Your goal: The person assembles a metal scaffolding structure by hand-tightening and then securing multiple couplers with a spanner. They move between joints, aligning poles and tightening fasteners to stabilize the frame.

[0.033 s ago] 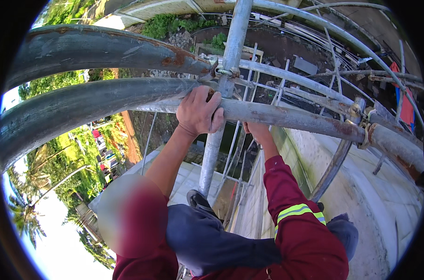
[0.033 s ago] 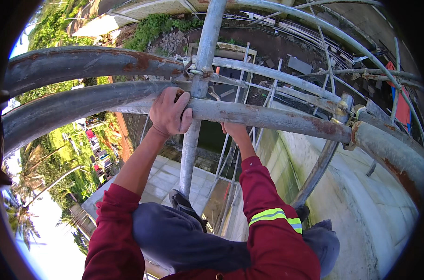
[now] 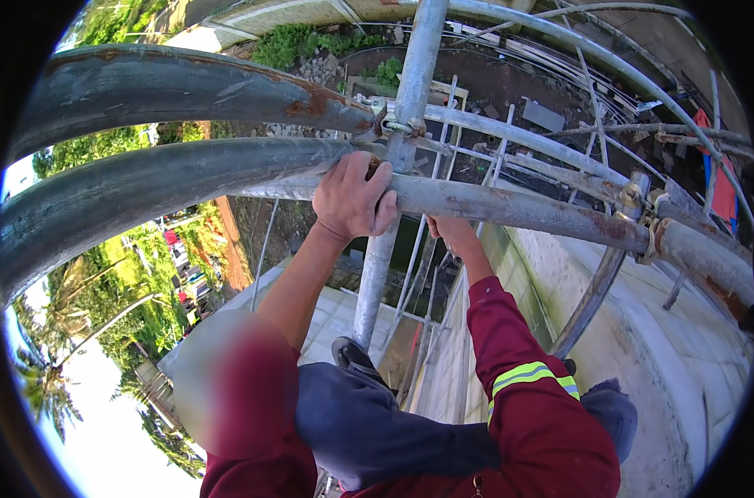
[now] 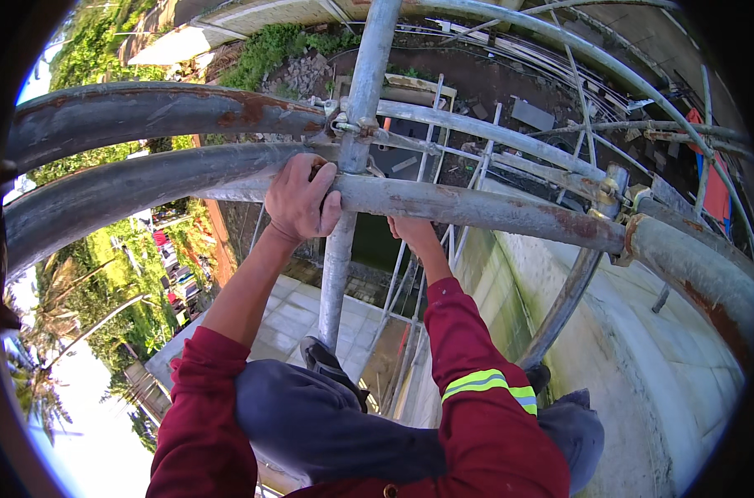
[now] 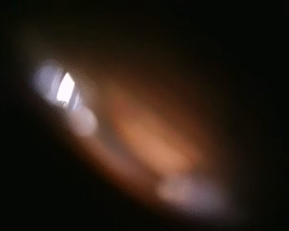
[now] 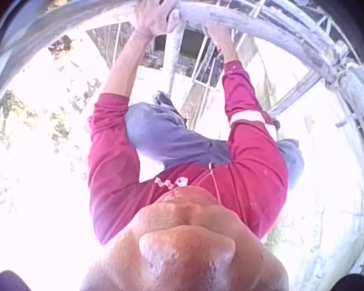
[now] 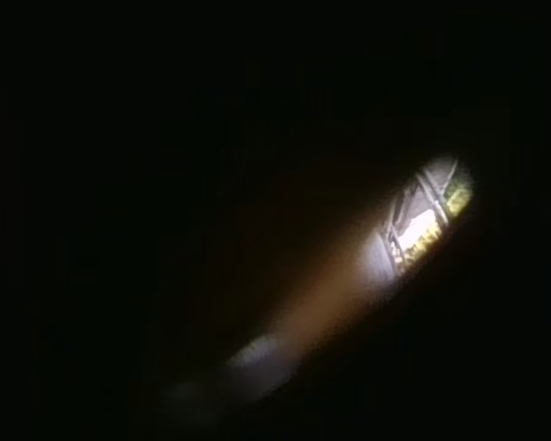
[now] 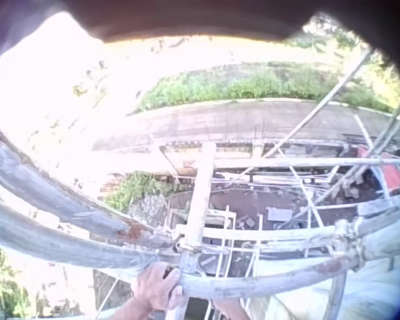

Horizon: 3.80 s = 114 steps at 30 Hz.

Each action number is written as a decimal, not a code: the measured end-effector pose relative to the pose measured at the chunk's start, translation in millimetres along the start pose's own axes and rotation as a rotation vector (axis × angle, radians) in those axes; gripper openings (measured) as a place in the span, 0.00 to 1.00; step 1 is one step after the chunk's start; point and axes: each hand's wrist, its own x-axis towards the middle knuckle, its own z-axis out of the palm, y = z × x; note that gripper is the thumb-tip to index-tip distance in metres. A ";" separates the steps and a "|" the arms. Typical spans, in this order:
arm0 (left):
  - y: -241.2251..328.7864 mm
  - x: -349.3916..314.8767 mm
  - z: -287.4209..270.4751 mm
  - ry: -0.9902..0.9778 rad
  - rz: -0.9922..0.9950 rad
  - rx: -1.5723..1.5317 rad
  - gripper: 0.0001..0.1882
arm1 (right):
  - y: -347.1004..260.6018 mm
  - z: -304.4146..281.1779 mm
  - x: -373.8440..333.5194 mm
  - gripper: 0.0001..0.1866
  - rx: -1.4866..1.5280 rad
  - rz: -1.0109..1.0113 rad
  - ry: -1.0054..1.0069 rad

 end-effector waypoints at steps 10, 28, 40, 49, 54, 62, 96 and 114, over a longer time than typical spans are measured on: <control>-4.8 9.5 0.1 0.036 0.026 -0.006 0.16 | 15.7 87.2 -12.6 0.14 0.468 -0.309 -0.065; -5.6 8.6 0.3 0.009 0.021 0.008 0.18 | 24.4 84.2 2.4 0.05 0.295 -0.415 -0.022; -9.3 5.3 4.9 0.049 0.052 0.003 0.19 | 33.2 69.6 13.5 0.10 0.161 -0.434 0.221; 1.7 24.4 7.2 0.013 0.079 -0.005 0.20 | 65.9 112.2 35.9 0.16 0.219 -0.545 0.198; -5.9 7.0 4.5 0.024 0.045 0.016 0.18 | 42.8 78.2 -1.3 0.21 0.046 -0.118 -0.120; -6.5 15.2 3.2 0.029 0.047 0.005 0.19 | 53.9 2.4 16.1 0.14 -0.785 -0.609 -0.032; -7.2 9.6 -1.5 -0.053 0.024 0.020 0.23 | 5.7 59.3 6.5 0.10 0.044 -0.546 0.070; -10.9 3.2 -0.2 -0.045 0.044 0.044 0.23 | 31.9 58.2 4.0 0.11 -0.093 -0.235 -0.237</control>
